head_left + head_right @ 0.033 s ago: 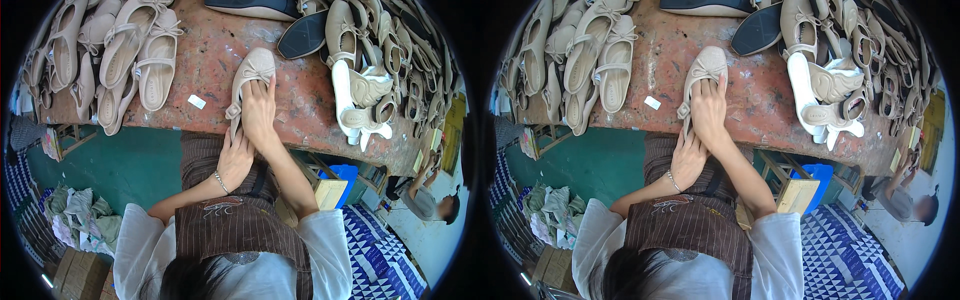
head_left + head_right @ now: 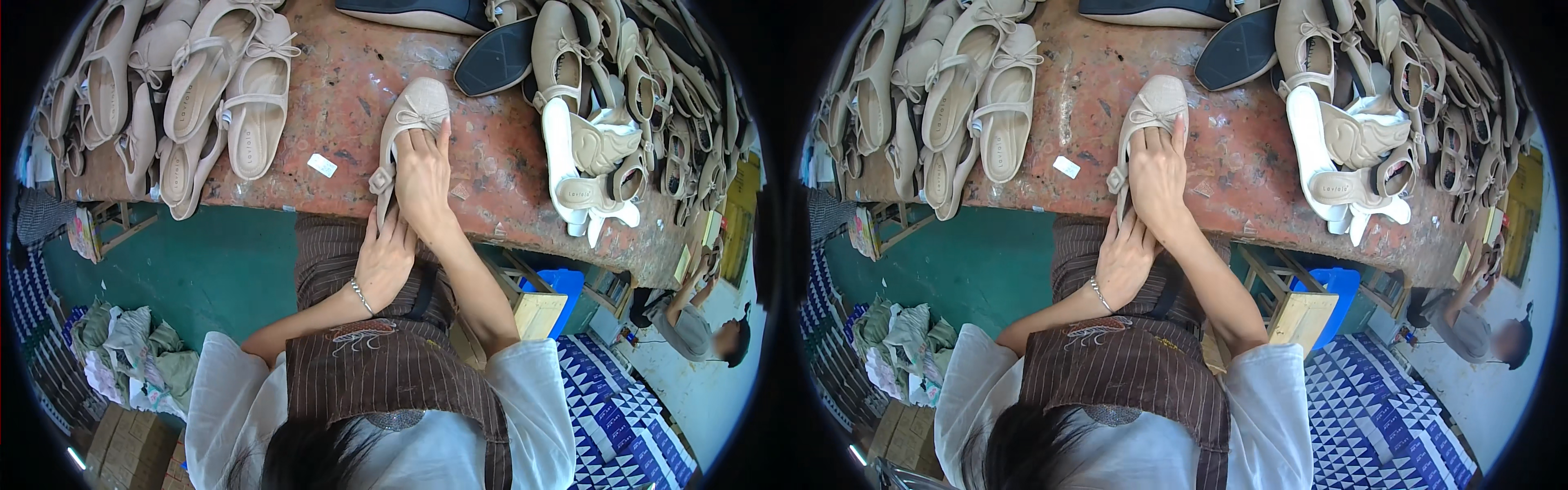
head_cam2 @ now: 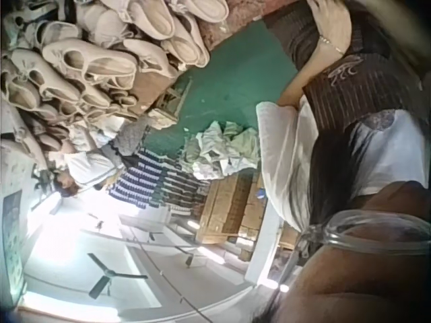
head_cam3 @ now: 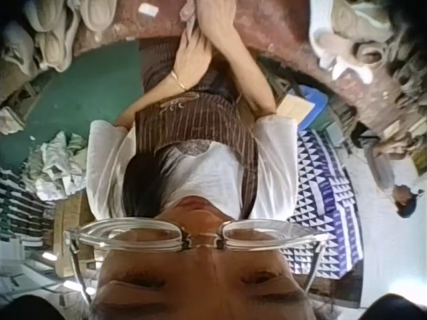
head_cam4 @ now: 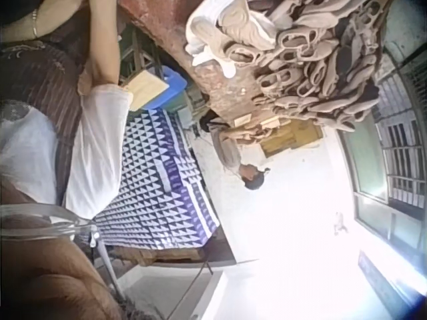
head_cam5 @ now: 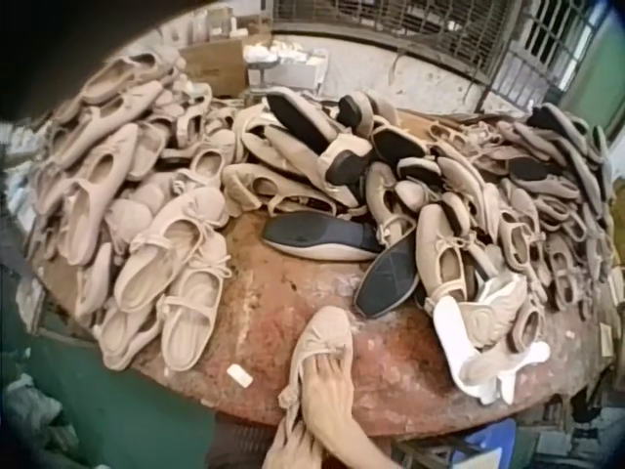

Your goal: The person retrieves shoe insoles from a cardboard box and places them onto the workbench. The person then inserts the insoles into shoes and presses them into place by hand.

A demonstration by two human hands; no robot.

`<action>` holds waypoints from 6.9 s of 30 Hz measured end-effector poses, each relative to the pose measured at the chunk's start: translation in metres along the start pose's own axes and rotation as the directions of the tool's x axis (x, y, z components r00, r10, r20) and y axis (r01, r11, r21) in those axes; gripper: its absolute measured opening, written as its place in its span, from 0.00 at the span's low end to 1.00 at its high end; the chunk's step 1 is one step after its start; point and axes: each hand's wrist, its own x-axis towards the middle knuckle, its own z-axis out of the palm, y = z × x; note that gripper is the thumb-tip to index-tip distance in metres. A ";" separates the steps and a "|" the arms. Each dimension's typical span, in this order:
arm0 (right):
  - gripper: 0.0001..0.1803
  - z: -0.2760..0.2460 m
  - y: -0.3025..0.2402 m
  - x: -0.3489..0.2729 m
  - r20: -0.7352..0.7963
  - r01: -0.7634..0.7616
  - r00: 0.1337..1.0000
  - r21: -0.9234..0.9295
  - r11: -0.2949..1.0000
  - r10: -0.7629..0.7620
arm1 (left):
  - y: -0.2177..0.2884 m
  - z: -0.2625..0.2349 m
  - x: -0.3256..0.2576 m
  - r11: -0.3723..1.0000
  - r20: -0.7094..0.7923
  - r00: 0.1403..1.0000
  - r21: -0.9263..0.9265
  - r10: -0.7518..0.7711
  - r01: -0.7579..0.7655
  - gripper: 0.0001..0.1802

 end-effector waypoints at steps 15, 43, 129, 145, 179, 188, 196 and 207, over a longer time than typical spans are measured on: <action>0.27 0.004 -0.019 -0.024 -0.160 -0.072 0.986 -0.145 0.987 0.048 | -0.009 0.007 -0.001 0.997 -0.153 0.988 -0.070 0.032 -0.043 0.27; 0.34 -0.198 0.224 -0.106 -0.031 -0.206 0.979 -0.110 0.972 0.204 | -0.251 -0.296 0.034 0.986 -0.733 0.670 -0.006 -0.119 0.168 0.13; 0.25 -0.134 0.078 -0.080 -0.149 -0.182 0.811 0.854 0.487 0.565 | -0.108 -0.083 0.000 0.964 -0.307 0.935 -0.135 0.180 -0.230 0.14; 0.13 -0.127 0.024 -0.001 -0.252 0.251 0.939 0.038 0.967 -0.234 | -0.086 -0.058 0.018 0.856 -0.548 0.739 -0.511 -0.392 0.076 0.14; 0.18 0.011 -0.011 -0.011 -0.095 0.403 0.914 0.093 0.910 -0.395 | -0.140 -0.027 0.045 0.342 -0.130 0.655 -0.917 -0.744 0.206 0.11; 0.30 -0.013 -0.023 -0.006 0.327 0.323 0.884 0.086 0.942 -0.333 | -0.144 -0.031 0.049 0.357 -0.141 0.657 -0.911 -0.741 0.207 0.05; 0.12 -0.033 0.002 -0.022 -0.053 0.175 0.984 0.056 0.983 -0.172 | -0.124 -0.036 0.022 0.575 -0.217 0.685 -0.740 -0.695 0.349 0.08; 0.12 -0.065 -0.016 -0.021 -0.143 0.217 0.971 0.170 0.961 -0.194 | -0.017 -0.043 0.000 0.930 -0.427 0.870 -0.358 -0.245 0.086 0.12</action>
